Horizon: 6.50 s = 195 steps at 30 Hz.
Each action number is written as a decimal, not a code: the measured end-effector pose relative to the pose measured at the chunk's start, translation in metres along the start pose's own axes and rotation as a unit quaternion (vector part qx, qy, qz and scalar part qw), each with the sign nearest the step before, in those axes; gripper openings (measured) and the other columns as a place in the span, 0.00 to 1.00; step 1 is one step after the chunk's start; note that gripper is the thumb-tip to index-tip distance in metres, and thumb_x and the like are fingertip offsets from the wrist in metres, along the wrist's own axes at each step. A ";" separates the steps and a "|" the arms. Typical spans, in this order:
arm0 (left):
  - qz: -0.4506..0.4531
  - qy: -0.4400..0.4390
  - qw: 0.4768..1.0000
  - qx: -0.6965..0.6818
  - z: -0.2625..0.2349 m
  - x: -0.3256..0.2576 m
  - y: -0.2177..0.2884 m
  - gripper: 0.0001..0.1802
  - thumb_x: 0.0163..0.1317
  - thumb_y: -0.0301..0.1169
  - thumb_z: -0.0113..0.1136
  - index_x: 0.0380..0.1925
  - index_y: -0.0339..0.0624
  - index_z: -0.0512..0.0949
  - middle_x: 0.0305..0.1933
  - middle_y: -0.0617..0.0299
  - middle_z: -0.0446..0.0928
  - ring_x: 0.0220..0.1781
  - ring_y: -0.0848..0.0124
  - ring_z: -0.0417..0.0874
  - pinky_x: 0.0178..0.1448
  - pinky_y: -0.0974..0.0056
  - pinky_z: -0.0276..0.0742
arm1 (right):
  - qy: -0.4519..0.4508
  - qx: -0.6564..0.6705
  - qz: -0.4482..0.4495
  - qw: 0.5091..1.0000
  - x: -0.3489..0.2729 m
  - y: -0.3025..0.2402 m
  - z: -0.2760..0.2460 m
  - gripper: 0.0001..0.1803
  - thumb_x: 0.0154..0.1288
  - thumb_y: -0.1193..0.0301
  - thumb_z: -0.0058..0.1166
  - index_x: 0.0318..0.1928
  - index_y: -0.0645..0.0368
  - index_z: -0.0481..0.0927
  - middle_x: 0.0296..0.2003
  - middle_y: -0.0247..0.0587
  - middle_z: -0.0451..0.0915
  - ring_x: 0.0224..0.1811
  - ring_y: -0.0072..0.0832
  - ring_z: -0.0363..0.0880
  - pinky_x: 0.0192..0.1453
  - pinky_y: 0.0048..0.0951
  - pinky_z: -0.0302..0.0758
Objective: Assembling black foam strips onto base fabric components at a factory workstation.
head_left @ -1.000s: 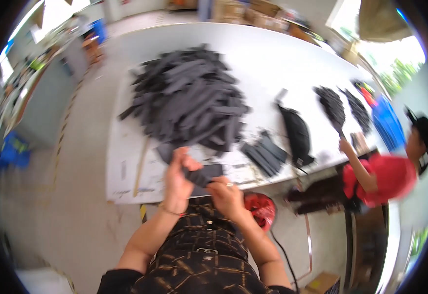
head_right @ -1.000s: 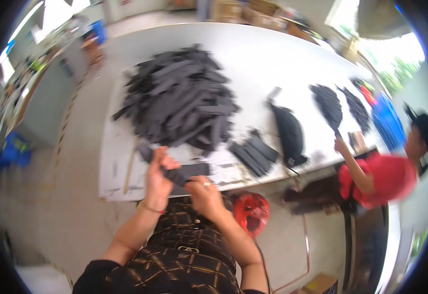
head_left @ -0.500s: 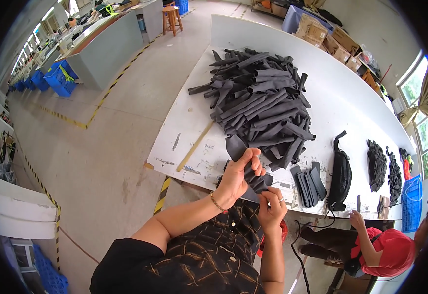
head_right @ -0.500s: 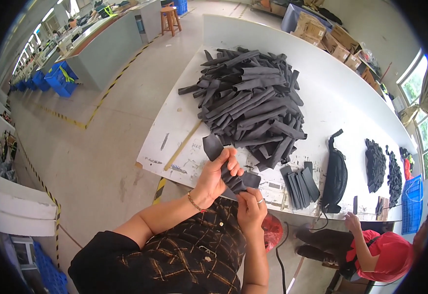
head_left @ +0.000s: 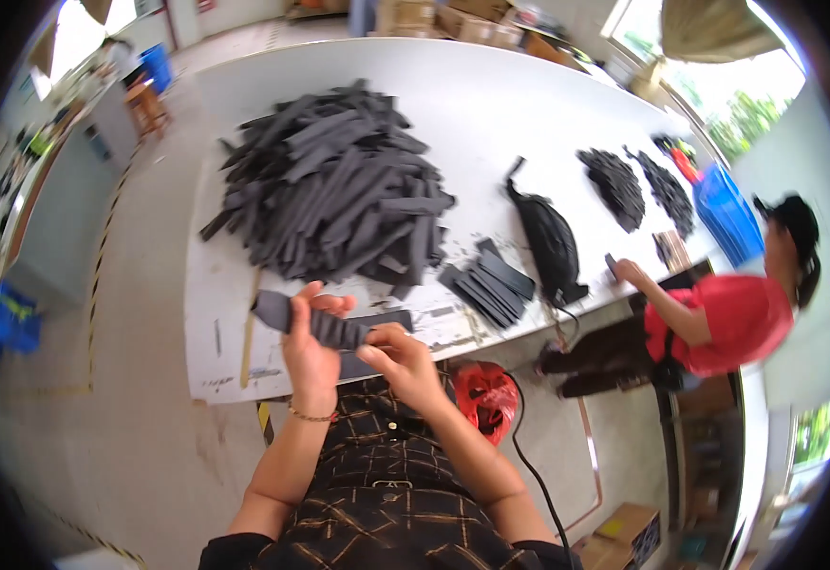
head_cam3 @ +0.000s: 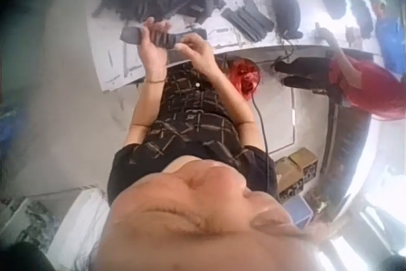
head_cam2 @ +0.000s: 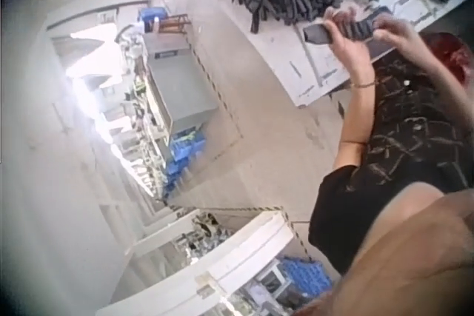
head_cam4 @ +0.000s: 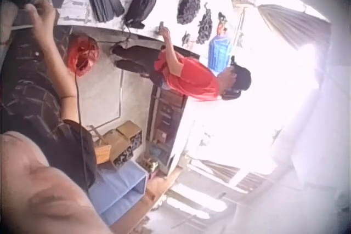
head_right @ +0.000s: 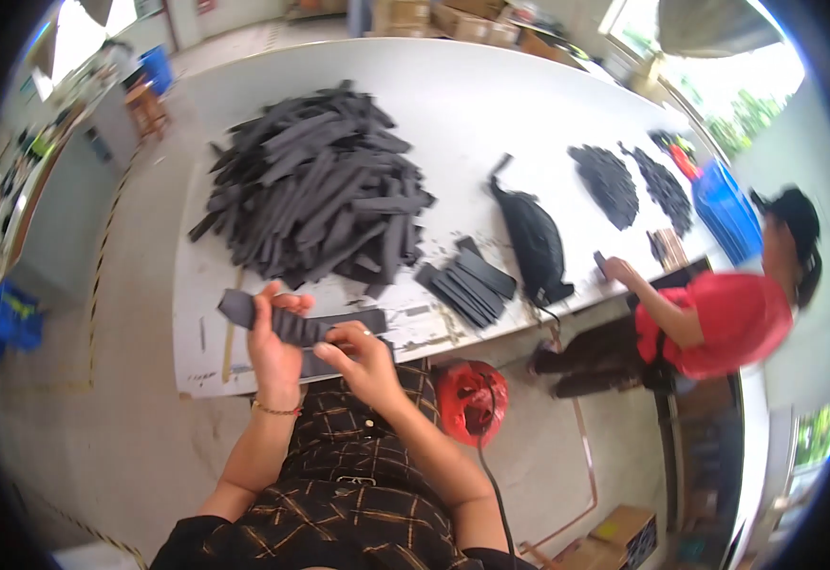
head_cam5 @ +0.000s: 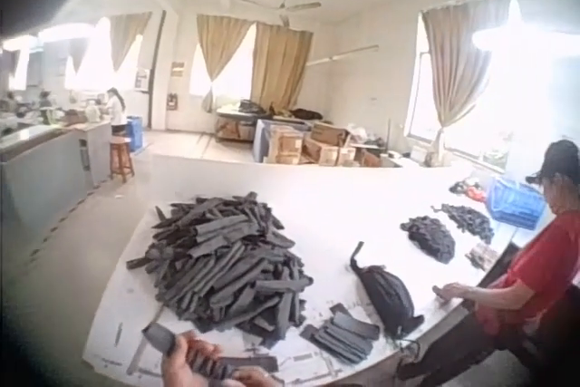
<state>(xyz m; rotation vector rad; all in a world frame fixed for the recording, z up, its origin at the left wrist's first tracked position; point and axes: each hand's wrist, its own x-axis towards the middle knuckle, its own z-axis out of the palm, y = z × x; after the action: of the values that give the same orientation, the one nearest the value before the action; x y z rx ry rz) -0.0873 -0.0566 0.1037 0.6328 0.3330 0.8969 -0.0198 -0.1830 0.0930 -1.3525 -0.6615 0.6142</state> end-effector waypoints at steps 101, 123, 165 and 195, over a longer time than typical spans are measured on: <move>-0.221 -0.076 0.972 0.015 -0.025 0.042 -0.018 0.22 0.68 0.29 0.57 0.62 0.46 0.67 0.50 0.54 0.78 0.55 0.53 0.81 0.57 0.50 0.81 | 0.115 -0.232 -0.115 0.959 0.002 0.024 -0.077 0.18 0.62 0.76 0.63 0.43 0.61 0.65 0.42 0.36 0.67 0.44 0.24 0.66 0.52 0.23 0.65; -0.255 -0.045 0.962 -0.088 -0.037 0.039 -0.022 0.18 0.66 0.19 0.47 0.56 0.40 0.69 0.57 0.42 0.75 0.59 0.49 0.79 0.63 0.47 0.79 | 0.072 -0.434 -0.244 0.864 0.000 -0.017 -0.057 0.17 0.52 0.76 0.66 0.44 0.55 0.84 0.34 0.34 0.76 0.39 0.33 0.74 0.48 0.34 0.65; -0.212 -0.071 0.973 -0.051 -0.007 0.000 -0.044 0.15 0.72 0.38 0.52 0.45 0.37 0.78 0.49 0.47 0.81 0.53 0.61 0.82 0.62 0.57 0.74 | -0.005 -0.417 -0.243 0.876 0.009 -0.002 -0.014 0.18 0.54 0.81 0.63 0.44 0.60 0.71 0.46 0.55 0.72 0.46 0.55 0.75 0.45 0.47 0.76; -0.129 -0.092 0.976 -0.150 0.012 -0.007 -0.031 0.15 0.73 0.39 0.50 0.48 0.39 0.75 0.41 0.58 0.82 0.56 0.56 0.82 0.65 0.54 0.73 | -0.016 -0.401 -0.341 0.850 0.007 -0.020 -0.035 0.11 0.53 0.83 0.64 0.35 0.62 0.76 0.37 0.45 0.76 0.29 0.42 0.78 0.30 0.37 0.74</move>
<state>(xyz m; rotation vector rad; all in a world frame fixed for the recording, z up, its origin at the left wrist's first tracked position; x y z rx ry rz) -0.0658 -0.0809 0.0934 0.3785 0.1063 0.6171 0.0106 -0.2036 0.1099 -1.7060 -1.4414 -0.2743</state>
